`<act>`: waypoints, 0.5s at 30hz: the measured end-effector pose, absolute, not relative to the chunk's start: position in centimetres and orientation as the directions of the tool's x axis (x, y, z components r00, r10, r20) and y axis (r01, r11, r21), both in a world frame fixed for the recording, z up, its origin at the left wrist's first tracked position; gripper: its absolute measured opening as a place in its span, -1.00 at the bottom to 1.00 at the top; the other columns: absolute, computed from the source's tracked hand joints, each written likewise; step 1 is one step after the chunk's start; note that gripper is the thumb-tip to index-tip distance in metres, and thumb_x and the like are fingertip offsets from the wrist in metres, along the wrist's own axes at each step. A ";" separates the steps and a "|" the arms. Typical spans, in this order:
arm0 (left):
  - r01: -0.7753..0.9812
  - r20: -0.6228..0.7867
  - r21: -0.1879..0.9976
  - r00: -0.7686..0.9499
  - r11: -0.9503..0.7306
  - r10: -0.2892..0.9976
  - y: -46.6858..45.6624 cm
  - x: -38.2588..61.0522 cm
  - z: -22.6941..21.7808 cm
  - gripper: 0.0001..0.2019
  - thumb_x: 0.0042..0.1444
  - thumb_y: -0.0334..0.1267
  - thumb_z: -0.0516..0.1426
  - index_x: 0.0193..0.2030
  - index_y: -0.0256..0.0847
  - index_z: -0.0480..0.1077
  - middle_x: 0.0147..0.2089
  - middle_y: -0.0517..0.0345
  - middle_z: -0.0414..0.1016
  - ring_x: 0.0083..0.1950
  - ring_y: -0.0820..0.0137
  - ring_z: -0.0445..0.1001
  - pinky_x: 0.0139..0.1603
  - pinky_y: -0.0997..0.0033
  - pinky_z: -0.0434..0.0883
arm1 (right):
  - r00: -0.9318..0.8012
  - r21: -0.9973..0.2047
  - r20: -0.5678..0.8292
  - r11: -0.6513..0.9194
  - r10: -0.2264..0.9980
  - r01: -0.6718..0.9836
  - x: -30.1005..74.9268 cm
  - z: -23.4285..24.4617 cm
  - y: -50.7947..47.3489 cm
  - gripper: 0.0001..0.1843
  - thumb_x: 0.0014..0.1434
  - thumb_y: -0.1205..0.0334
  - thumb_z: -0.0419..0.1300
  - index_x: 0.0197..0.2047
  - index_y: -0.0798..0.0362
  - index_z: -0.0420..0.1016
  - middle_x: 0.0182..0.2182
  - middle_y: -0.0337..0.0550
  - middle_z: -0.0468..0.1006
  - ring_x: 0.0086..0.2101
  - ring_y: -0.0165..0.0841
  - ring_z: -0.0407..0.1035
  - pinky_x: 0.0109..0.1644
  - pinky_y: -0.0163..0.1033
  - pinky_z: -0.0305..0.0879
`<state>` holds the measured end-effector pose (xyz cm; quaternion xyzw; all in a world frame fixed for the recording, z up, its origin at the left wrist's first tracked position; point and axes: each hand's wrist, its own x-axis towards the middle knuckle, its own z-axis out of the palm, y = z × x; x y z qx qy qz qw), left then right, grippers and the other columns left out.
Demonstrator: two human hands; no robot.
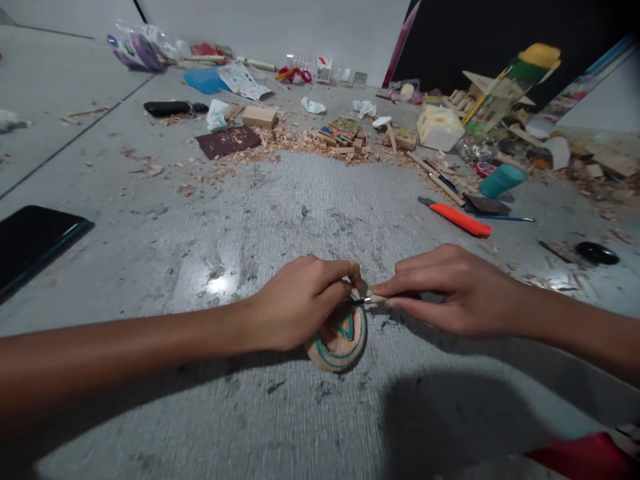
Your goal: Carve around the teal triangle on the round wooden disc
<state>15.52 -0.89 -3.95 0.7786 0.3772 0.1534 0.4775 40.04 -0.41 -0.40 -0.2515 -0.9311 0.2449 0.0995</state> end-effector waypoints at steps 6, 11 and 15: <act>0.457 -0.088 0.827 0.681 -0.328 0.727 -1.2 15.5 -4.2 -0.80 0.28 -0.37 -0.04 -0.30 -0.21 0.38 -0.54 0.30 0.36 -0.52 0.53 0.35 -0.45 0.56 0.19 | -0.929 -0.185 0.009 0.913 0.371 0.363 40.1 0.8 -0.4 -0.72 0.45 0.31 0.01 0.03 0.08 0.54 -0.40 -0.23 0.49 -0.49 -0.44 0.24 -0.41 -0.21 -0.05; 0.451 -0.062 0.803 0.713 -0.389 0.699 -1.2 15.4 -4.1 -0.79 0.27 -0.37 -0.03 -0.26 -0.22 0.43 -0.52 0.27 0.40 -0.52 0.52 0.37 -0.47 0.56 0.17 | -0.975 0.083 -0.085 0.977 0.203 0.196 39.1 2.6 0.0 -0.74 0.41 0.38 0.02 -0.05 0.02 0.54 -0.38 -0.23 0.47 -0.51 -0.37 0.13 -0.39 -0.09 -0.22; 0.419 -0.025 0.787 0.755 -0.453 0.655 -1.0 15.3 -4.3 -0.79 0.28 -0.33 -0.02 -0.26 -0.23 0.43 -0.52 0.26 0.40 -0.52 0.51 0.34 -0.45 0.55 0.17 | -0.970 -0.069 -0.139 0.975 0.200 0.211 38.3 3.6 1.0 -0.75 0.31 0.43 0.08 -0.13 0.01 0.56 -0.38 -0.21 0.49 -0.49 -0.38 0.18 -0.40 -0.11 -0.17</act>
